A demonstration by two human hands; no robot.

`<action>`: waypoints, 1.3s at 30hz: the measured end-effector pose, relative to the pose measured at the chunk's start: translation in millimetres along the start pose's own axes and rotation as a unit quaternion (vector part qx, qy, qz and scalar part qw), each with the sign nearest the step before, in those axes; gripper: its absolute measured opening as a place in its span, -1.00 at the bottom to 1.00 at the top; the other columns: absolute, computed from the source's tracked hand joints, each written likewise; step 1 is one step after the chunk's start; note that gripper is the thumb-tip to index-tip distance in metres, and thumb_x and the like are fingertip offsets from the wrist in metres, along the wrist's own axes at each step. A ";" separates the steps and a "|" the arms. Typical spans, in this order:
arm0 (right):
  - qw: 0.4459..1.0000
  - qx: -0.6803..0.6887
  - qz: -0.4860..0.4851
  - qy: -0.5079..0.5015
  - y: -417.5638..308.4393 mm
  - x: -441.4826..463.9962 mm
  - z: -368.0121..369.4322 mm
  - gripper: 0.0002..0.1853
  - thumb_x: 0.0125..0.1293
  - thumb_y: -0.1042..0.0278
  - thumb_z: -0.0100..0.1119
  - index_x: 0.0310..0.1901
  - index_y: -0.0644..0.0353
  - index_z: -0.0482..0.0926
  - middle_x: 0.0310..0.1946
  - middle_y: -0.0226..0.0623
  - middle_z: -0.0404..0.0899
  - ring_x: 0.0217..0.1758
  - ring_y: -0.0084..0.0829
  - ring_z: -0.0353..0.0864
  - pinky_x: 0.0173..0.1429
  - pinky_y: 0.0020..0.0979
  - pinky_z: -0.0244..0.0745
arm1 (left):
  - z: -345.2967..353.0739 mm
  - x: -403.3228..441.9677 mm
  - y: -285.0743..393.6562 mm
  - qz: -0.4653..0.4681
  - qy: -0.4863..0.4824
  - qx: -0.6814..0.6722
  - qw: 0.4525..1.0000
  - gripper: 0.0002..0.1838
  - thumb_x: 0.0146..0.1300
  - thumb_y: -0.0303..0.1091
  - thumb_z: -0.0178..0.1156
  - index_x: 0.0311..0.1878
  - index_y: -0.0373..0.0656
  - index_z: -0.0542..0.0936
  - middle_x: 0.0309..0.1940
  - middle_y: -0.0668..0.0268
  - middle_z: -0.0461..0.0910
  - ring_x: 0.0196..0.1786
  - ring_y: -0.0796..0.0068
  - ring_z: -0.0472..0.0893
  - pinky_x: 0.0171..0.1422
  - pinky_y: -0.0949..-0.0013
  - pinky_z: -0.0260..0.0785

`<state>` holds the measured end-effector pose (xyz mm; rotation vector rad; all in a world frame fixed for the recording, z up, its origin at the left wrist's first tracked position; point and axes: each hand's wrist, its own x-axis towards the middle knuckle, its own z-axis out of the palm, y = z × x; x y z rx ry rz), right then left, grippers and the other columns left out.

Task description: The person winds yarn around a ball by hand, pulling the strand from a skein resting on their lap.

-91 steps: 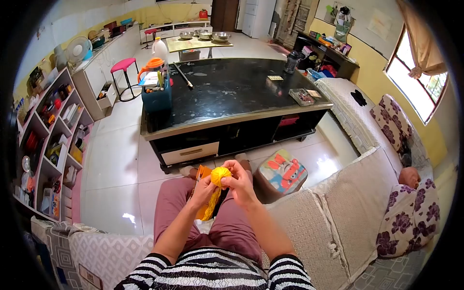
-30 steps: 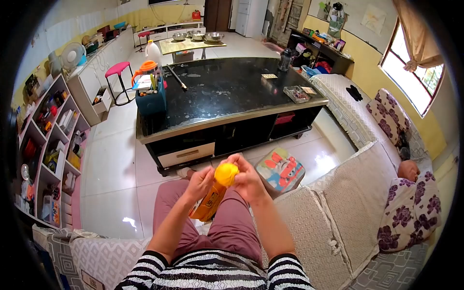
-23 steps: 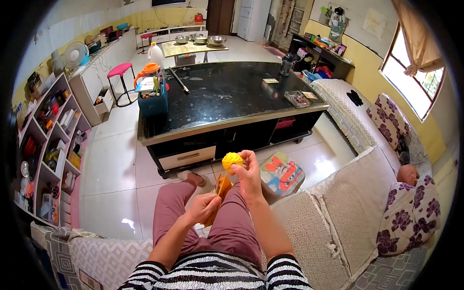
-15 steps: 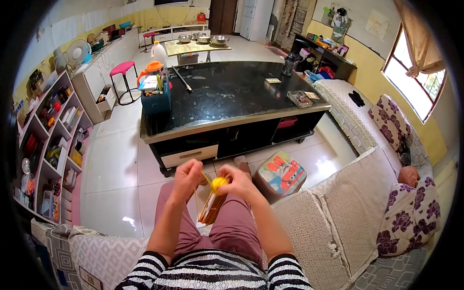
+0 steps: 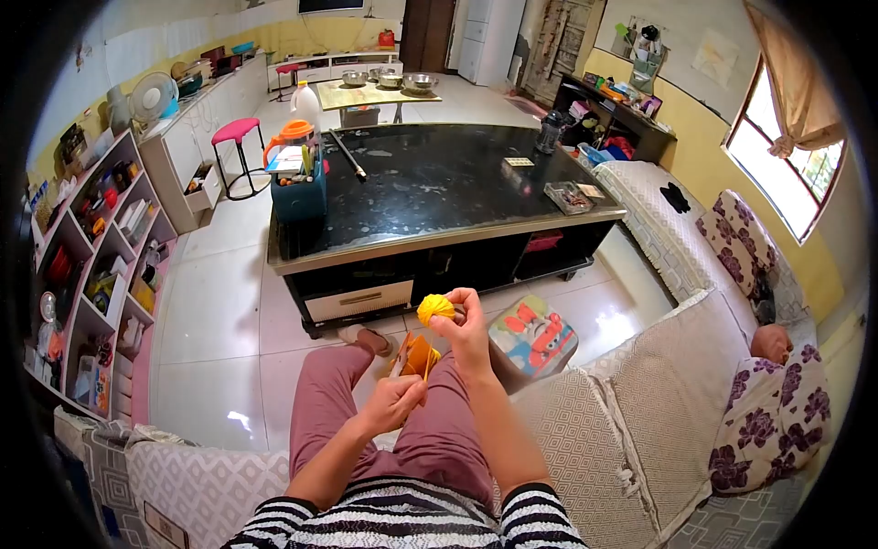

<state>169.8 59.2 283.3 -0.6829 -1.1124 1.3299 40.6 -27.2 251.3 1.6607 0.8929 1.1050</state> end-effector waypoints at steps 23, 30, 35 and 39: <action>0.995 -0.092 0.022 -0.040 2.1 -7.4 -8.2 -0.67 -0.16 0.46 0.18 -0.33 0.16 0.28 -0.35 -0.44 0.33 -0.35 -0.62 0.36 -0.27 -0.64 0.31 | 2.7 11.7 -20.6 -0.039 0.069 -0.009 0.997 -0.77 0.21 -0.35 -0.06 -0.50 -0.27 0.37 -0.65 0.45 0.31 -0.55 0.68 0.27 -0.47 0.54 0.17; 0.951 -0.287 0.065 -0.090 20.9 -23.0 -28.1 -0.72 -0.21 0.48 0.18 -0.41 0.18 0.32 -0.43 -0.48 0.33 -0.43 -0.68 0.32 -0.41 -0.64 0.25 | -28.0 30.5 0.4 0.045 0.083 -0.080 0.992 -0.80 0.18 -0.38 -0.02 -0.52 -0.27 0.39 -0.65 0.47 0.29 -0.55 0.75 0.22 -0.50 0.61 0.11; 0.971 0.066 0.165 -0.159 4.5 -34.2 -9.6 -0.64 -0.20 0.53 0.15 -0.30 0.14 0.28 -0.30 -0.44 0.33 -0.25 -0.62 0.36 -0.18 -0.61 0.31 | -33.8 58.2 -21.5 0.043 0.134 -0.085 0.986 -0.82 0.22 -0.33 -0.03 -0.42 -0.25 0.40 -0.60 0.45 0.33 -0.51 0.73 0.27 -0.43 0.63 0.16; 0.982 0.098 0.092 -0.136 -6.4 -28.5 0.8 -0.66 -0.16 0.50 0.13 -0.28 0.14 0.28 -0.28 -0.44 0.31 -0.21 -0.62 0.33 -0.11 -0.60 0.30 | -8.6 52.1 -59.0 0.027 0.161 -0.094 0.982 -0.79 0.25 -0.31 -0.10 -0.34 -0.27 0.40 -0.57 0.40 0.39 -0.45 0.70 0.35 -0.37 0.58 0.21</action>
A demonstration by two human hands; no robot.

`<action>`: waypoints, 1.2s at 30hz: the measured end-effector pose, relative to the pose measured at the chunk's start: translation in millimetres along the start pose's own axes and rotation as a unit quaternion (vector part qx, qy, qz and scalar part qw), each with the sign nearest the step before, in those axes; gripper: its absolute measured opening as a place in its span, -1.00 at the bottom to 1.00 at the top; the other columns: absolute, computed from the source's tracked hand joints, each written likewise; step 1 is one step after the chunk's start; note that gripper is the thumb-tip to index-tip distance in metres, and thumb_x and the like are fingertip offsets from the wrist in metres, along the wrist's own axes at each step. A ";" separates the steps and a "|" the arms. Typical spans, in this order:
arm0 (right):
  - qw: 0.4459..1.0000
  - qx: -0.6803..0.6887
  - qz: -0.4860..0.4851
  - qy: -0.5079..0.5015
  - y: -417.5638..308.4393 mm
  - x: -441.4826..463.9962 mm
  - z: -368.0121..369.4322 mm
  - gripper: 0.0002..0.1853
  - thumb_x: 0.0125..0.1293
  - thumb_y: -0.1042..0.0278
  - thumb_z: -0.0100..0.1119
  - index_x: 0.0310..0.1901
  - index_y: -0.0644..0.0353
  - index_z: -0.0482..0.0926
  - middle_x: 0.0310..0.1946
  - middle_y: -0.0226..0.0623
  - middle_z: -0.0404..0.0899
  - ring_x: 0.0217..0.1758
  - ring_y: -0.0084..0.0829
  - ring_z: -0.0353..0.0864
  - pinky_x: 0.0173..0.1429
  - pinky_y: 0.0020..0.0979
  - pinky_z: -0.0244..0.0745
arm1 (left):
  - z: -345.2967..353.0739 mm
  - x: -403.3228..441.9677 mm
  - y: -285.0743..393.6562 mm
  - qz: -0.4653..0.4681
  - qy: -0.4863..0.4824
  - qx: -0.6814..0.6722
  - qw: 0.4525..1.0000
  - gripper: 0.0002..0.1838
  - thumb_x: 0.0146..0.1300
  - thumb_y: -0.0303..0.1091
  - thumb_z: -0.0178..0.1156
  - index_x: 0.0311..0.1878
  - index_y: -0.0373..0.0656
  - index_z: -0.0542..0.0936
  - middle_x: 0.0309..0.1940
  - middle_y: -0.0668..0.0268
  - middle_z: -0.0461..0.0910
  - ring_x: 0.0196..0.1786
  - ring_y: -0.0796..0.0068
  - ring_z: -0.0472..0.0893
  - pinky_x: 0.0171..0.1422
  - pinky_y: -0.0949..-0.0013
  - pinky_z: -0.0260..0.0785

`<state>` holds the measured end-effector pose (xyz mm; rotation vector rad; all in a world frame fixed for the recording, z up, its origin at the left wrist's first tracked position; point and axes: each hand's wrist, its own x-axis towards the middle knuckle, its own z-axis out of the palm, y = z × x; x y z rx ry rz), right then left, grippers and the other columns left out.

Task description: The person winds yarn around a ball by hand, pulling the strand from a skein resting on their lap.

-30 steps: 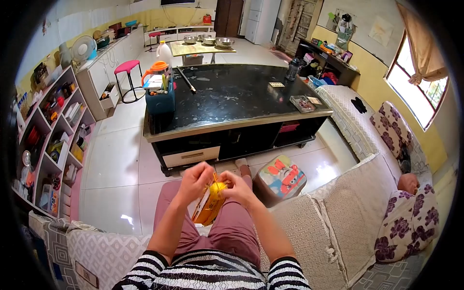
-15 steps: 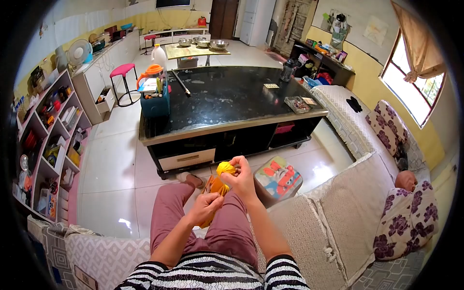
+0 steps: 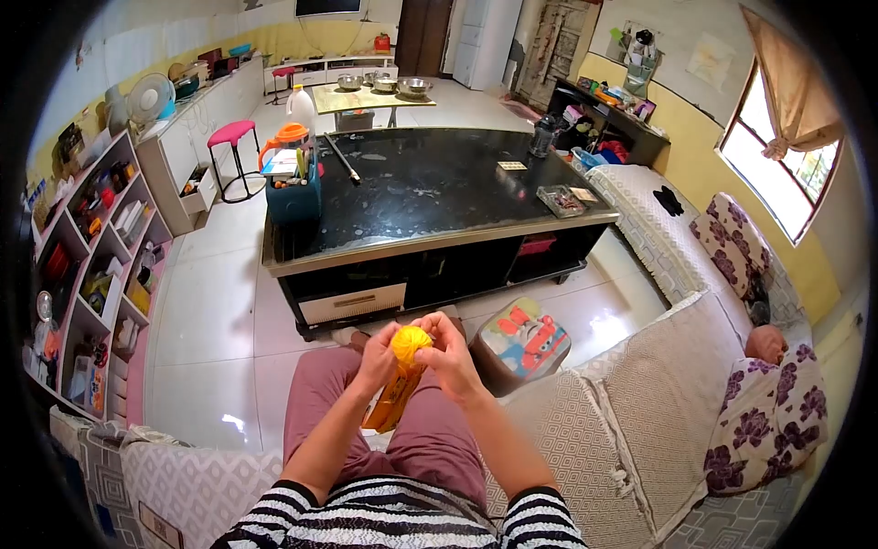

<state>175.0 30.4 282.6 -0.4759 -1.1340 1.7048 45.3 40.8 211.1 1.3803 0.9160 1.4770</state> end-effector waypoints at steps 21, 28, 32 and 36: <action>0.999 0.007 -0.030 -0.013 -1.3 2.0 -5.8 -0.65 -0.16 0.44 0.15 -0.28 0.16 0.28 -0.28 -0.40 0.33 -0.24 -0.61 0.35 -0.13 -0.60 0.30 | -0.1 -17.6 7.9 -0.021 -0.036 0.082 0.996 -0.78 0.24 -0.33 -0.11 -0.44 -0.27 0.38 -0.63 0.32 0.33 -0.53 0.60 0.31 -0.44 0.53 0.19; 0.956 -0.263 -0.069 0.115 -0.2 14.2 -23.5 -0.66 -0.18 0.52 0.17 -0.31 0.17 0.29 -0.42 -0.50 0.34 -0.46 -0.73 0.32 -0.38 -0.68 0.28 | 4.5 -43.1 36.7 0.033 -0.181 0.093 0.979 -0.82 0.20 -0.39 -0.11 -0.49 -0.25 0.35 -0.63 0.40 0.28 -0.52 0.67 0.27 -0.43 0.57 0.16; 0.905 -0.421 -0.014 0.064 21.6 3.3 -39.4 -0.68 -0.20 0.52 0.18 -0.34 0.19 0.32 -0.48 -0.52 0.33 -0.48 -0.72 0.30 -0.41 -0.66 0.26 | -9.6 -18.7 65.6 0.019 -0.154 0.098 0.983 -0.85 0.17 -0.42 -0.07 -0.49 -0.24 0.36 -0.63 0.43 0.30 -0.51 0.69 0.27 -0.44 0.58 0.15; 0.982 -0.117 0.137 -0.052 11.3 -13.2 -17.2 -0.61 -0.18 0.44 0.14 -0.24 0.16 0.27 -0.39 -0.43 0.34 -0.36 -0.63 0.36 -0.30 -0.64 0.32 | -14.5 10.1 58.5 0.021 -0.082 0.057 0.995 -0.84 0.20 -0.40 -0.06 -0.48 -0.22 0.36 -0.61 0.49 0.31 -0.50 0.75 0.28 -0.45 0.63 0.16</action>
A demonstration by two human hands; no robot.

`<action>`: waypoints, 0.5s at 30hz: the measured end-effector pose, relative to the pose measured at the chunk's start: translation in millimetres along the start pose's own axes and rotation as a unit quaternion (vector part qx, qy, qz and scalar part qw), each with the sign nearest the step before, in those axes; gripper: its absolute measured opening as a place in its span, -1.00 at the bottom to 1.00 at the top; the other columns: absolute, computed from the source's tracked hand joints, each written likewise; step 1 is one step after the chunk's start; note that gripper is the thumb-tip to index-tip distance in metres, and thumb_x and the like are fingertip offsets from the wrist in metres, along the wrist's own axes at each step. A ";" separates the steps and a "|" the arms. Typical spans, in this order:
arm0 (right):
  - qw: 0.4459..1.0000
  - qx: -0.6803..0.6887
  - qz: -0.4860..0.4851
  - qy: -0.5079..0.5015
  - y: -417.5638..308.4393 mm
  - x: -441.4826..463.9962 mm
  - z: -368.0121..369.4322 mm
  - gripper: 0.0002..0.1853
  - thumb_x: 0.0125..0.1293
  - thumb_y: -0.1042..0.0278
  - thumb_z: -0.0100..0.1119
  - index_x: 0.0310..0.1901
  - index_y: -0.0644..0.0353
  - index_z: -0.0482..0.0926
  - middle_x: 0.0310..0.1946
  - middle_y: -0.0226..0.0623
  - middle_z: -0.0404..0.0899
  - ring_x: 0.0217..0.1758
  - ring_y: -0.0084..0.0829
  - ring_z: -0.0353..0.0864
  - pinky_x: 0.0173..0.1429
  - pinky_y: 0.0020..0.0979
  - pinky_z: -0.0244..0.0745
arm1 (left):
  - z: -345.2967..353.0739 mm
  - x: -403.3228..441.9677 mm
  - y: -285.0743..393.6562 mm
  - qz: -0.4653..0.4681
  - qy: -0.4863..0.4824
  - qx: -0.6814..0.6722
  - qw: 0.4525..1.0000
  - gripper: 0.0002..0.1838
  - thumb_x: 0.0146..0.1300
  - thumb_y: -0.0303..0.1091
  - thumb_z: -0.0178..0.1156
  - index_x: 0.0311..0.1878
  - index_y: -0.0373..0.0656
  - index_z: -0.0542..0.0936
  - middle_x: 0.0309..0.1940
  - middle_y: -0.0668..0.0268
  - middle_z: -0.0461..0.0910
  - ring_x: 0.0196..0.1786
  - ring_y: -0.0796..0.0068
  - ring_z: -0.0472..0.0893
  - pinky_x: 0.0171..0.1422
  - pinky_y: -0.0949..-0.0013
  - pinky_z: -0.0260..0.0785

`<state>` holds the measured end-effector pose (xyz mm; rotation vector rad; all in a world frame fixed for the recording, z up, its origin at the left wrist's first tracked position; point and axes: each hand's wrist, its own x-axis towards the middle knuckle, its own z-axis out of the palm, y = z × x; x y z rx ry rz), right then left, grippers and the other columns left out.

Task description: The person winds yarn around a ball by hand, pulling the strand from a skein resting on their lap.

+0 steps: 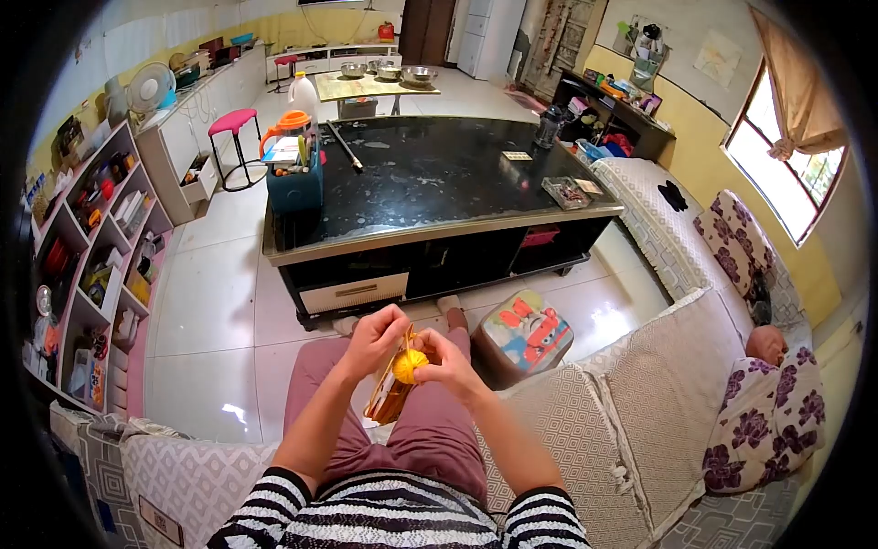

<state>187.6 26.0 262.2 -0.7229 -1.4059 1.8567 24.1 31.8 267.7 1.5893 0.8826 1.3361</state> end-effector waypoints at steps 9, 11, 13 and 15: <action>0.981 0.138 -0.118 0.064 -21.0 3.6 4.8 -0.53 -0.12 0.46 0.06 -0.07 0.21 0.25 -0.27 -0.37 0.37 -0.22 -0.55 0.41 -0.13 -0.57 0.36 | 28.7 -25.8 -59.5 -0.073 0.077 -0.059 0.993 -0.79 0.26 -0.30 -0.11 -0.40 -0.24 0.37 -0.58 0.45 0.33 -0.47 0.73 0.28 -0.40 0.63 0.15; 0.980 0.096 -0.145 0.097 -24.6 7.6 3.5 -0.58 -0.11 0.45 0.09 -0.12 0.22 0.29 -0.27 -0.36 0.39 -0.22 -0.55 0.43 -0.10 -0.56 0.37 | 34.0 -35.8 -60.5 -0.075 0.075 -0.057 0.993 -0.78 0.26 -0.30 -0.11 -0.41 -0.24 0.37 -0.59 0.45 0.32 -0.48 0.72 0.27 -0.41 0.62 0.15; 0.977 0.076 -0.161 0.118 -28.7 11.7 2.5 -0.61 -0.11 0.49 0.07 -0.14 0.22 0.30 -0.30 -0.39 0.38 -0.26 -0.60 0.41 -0.16 -0.60 0.35 | 36.3 -48.5 -63.5 -0.096 0.037 -0.039 0.994 -0.78 0.28 -0.30 -0.15 -0.41 -0.21 0.38 -0.59 0.48 0.31 -0.51 0.70 0.28 -0.43 0.64 0.14; 0.966 0.030 -0.201 0.159 -31.1 18.1 2.5 -0.65 -0.10 0.52 0.08 -0.19 0.21 0.31 -0.32 -0.43 0.38 -0.34 -0.67 0.39 -0.26 -0.67 0.33 | 38.1 -56.6 -55.7 -0.085 -0.003 -0.013 0.996 -0.77 0.27 -0.30 -0.14 -0.43 -0.21 0.39 -0.62 0.44 0.32 -0.54 0.68 0.29 -0.45 0.61 0.15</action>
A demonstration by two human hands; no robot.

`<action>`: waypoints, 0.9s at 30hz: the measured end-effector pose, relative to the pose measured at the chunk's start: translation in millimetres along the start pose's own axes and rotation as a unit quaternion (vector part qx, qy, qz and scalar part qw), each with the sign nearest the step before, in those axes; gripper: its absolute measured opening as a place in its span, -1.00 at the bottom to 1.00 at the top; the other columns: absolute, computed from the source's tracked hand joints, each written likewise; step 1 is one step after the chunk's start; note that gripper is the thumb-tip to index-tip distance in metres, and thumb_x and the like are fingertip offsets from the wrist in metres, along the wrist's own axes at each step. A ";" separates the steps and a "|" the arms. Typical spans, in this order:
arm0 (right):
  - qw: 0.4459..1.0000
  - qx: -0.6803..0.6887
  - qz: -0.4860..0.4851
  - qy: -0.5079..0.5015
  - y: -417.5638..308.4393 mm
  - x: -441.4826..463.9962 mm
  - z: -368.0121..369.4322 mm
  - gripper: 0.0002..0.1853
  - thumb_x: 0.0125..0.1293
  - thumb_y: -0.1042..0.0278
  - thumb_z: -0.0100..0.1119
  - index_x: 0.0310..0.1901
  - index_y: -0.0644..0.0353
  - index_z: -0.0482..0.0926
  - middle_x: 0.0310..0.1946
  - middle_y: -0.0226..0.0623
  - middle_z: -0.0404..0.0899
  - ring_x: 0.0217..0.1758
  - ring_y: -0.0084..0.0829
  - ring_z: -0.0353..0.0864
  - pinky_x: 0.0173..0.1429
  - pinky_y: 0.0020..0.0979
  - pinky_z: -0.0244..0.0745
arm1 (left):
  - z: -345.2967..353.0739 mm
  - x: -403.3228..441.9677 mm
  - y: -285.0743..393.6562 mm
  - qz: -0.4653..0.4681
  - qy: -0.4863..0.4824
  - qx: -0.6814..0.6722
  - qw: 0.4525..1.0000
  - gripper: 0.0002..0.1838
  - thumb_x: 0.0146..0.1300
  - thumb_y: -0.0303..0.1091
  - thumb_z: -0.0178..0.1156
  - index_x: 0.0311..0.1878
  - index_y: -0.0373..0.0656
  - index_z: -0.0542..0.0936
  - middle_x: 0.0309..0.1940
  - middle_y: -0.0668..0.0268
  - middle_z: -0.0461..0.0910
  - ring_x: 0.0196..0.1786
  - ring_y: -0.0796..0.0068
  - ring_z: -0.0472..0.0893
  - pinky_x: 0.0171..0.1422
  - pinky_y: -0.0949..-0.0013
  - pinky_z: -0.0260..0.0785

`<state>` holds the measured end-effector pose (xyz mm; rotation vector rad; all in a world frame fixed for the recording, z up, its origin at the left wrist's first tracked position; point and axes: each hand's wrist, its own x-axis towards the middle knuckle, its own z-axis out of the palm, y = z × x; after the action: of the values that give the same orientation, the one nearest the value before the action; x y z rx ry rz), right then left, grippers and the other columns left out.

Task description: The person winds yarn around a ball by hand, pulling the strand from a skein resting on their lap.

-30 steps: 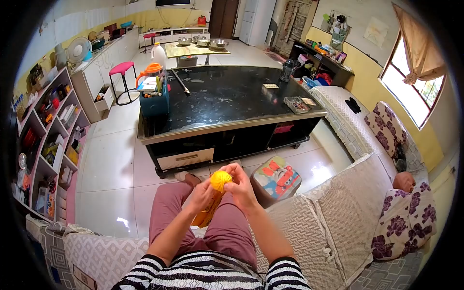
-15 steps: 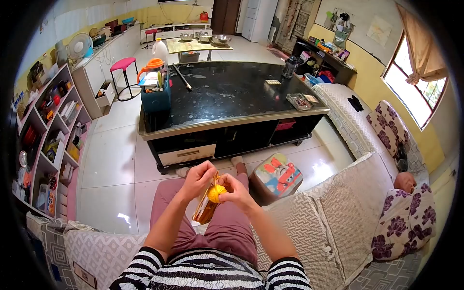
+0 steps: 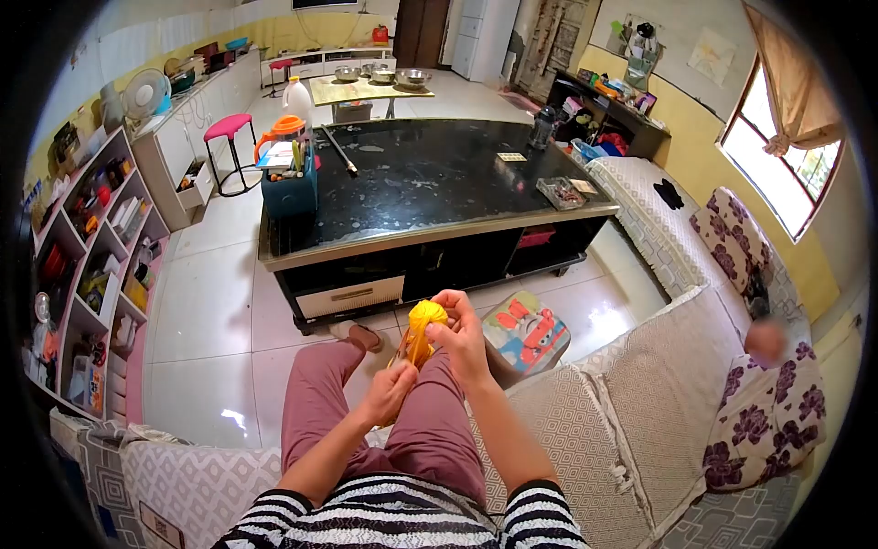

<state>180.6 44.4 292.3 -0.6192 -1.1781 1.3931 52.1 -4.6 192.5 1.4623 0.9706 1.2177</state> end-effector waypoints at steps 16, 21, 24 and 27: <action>0.967 0.056 0.199 -0.151 24.3 -14.1 -8.0 -0.60 -0.09 0.41 0.10 -0.15 0.18 0.28 -0.34 -0.46 0.35 -0.33 -0.65 0.40 -0.33 -0.65 0.34 | -50.9 57.4 60.0 0.054 -0.051 -0.010 0.997 -0.77 0.21 -0.28 -0.02 -0.48 -0.23 0.41 -0.63 0.50 0.33 -0.52 0.76 0.28 -0.46 0.65 0.16; 0.935 0.249 0.207 -0.147 17.6 -15.1 -5.4 -0.58 -0.09 0.36 0.07 -0.14 0.19 0.25 -0.26 -0.30 0.36 -0.25 -0.50 0.43 -0.29 -0.56 0.40 | -38.4 45.1 25.6 -0.005 -0.018 -0.175 0.984 -0.70 0.25 -0.14 -0.07 -0.51 -0.12 0.34 -0.65 0.54 0.23 -0.59 0.77 0.20 -0.53 0.70 0.05; 0.933 0.286 0.172 -0.136 18.9 -15.2 -6.8 -0.57 -0.09 0.33 0.06 -0.13 0.21 0.23 -0.17 -0.18 0.36 -0.19 -0.43 0.43 -0.30 -0.53 0.45 | -35.8 18.0 -16.9 -0.113 -0.028 -0.103 0.988 -0.69 0.30 -0.15 -0.19 -0.47 -0.12 0.34 -0.62 0.49 0.27 -0.57 0.71 0.24 -0.48 0.64 0.11; 0.936 0.289 0.155 -0.132 17.4 -14.6 -3.8 -0.57 -0.07 0.31 0.05 -0.12 0.20 0.24 -0.16 -0.16 0.35 -0.18 -0.41 0.44 -0.30 -0.52 0.46 | -25.3 -9.2 -41.8 -0.094 -0.043 -0.112 0.988 -0.66 0.32 -0.15 -0.26 -0.47 -0.14 0.35 -0.57 0.44 0.32 -0.51 0.68 0.27 -0.37 0.59 0.17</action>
<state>179.8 34.5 271.6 -0.2007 -0.8215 2.0341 25.7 0.2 150.7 1.2089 0.8631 1.0803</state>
